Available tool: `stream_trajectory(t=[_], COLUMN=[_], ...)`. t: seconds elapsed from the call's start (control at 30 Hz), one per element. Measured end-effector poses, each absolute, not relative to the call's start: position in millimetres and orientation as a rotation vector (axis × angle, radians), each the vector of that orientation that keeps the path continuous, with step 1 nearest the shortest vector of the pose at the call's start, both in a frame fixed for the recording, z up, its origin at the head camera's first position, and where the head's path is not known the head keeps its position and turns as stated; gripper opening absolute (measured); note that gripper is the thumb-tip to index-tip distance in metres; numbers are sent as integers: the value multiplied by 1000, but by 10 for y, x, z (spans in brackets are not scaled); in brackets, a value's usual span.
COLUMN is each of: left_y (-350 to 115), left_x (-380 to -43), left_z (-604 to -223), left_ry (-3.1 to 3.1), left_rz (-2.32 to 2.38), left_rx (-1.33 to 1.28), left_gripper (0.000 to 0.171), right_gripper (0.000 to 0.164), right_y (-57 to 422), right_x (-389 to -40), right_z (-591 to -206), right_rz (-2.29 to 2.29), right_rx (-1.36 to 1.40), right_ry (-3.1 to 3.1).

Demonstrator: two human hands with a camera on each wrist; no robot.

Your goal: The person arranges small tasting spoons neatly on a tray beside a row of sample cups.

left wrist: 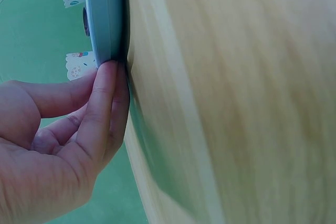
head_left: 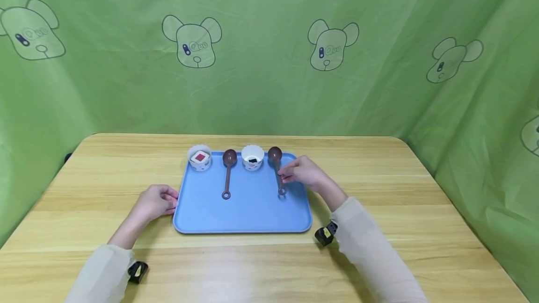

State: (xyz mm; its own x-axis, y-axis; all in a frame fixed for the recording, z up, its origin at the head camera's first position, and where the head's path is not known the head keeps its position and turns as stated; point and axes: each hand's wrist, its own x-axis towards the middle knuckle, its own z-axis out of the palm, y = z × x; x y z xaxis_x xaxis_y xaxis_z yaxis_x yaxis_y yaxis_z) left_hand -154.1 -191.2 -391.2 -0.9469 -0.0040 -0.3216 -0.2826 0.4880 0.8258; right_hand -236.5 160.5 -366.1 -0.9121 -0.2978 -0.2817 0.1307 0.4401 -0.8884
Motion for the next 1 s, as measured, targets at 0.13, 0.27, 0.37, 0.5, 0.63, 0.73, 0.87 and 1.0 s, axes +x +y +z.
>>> stream_trajectory(t=[0.13,0.27,0.37,0.5,0.63,0.73,0.87,1.0], left_y=[-1914,-1915,-1916,-1920,-1920,-1917,-1915,-1914], left_x=[-1542,-1543,-1544,-1548,-1550,-1548,-1545,-1544], left_z=[-3913,-3917,-3920,-3921,-3920,-3921,-3924,-3931], left_ry=[2459,2463,2469,2479,2482,2481,2480,2476], left_rz=[1444,1446,1442,1428,1419,1422,1431,1437], left_rx=[-239,-234,-230,-224,-226,-230,-232,-236], left_gripper=[16,16,16,15,15,15,15,15], right_gripper=[21,20,20,20,20,21,21,21], right_y=[1577,1560,1552,1547,1546,1544,1539,1534], right_x=[-2361,-2359,-2359,-2357,-2361,-2370,-2379,-2380], right_z=[-3675,-3687,-3700,-3722,-3748,-3766,-3783,-3792], right_rz=[-1465,-1482,-1502,-1519,-1532,-1539,-1546,-1533], right_rx=[-122,-107,-96,-91,-81,-77,-71,-63], right_ry=[2297,2280,2260,2246,2238,2235,2230,2243])
